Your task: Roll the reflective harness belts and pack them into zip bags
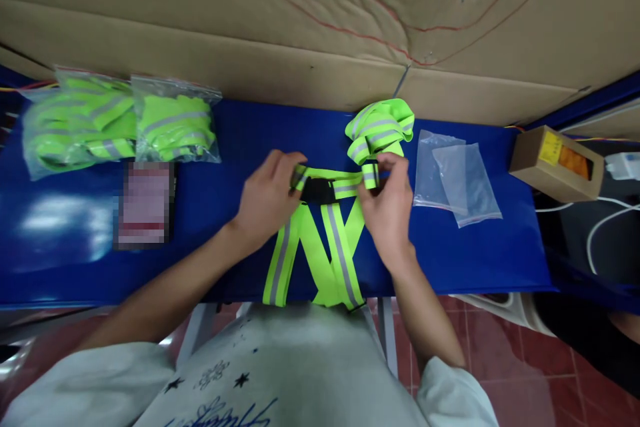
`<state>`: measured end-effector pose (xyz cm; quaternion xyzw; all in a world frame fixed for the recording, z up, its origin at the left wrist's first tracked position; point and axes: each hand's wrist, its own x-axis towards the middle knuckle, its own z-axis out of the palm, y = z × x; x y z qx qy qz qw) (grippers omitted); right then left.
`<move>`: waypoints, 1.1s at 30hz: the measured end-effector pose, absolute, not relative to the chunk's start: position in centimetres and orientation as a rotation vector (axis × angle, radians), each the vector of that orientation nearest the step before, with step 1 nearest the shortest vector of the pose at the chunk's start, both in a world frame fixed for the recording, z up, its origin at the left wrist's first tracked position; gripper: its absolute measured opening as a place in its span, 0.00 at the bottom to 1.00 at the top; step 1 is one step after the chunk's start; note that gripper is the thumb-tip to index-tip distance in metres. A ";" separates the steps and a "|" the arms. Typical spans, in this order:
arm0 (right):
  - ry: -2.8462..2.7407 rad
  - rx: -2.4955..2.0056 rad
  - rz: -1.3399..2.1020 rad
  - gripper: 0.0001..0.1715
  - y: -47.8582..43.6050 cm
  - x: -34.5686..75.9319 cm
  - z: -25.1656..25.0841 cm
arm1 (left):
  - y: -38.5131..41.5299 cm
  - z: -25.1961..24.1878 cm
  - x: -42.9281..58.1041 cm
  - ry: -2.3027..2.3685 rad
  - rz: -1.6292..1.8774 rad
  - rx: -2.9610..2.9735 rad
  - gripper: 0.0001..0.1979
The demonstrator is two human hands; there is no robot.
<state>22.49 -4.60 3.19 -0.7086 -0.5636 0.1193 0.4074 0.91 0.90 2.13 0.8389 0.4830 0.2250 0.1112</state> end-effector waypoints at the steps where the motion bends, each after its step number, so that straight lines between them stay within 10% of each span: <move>1: -1.439 -1.774 0.321 0.22 -4.4 21.5 3.2 | 0.6 2.1 1.7 1.352 0.597 2.449 0.23; 20: -1.703 -1.651 0.691 0.26 -4.3 18.3 3.1 | 0.3 1.3 0.5 0.747 0.698 1.062 0.21; 33: -1.804 -1.505 0.819 0.27 -4.8 16.8 2.2 | 2.2 -0.4 -2.6 1.212 0.809 1.554 0.13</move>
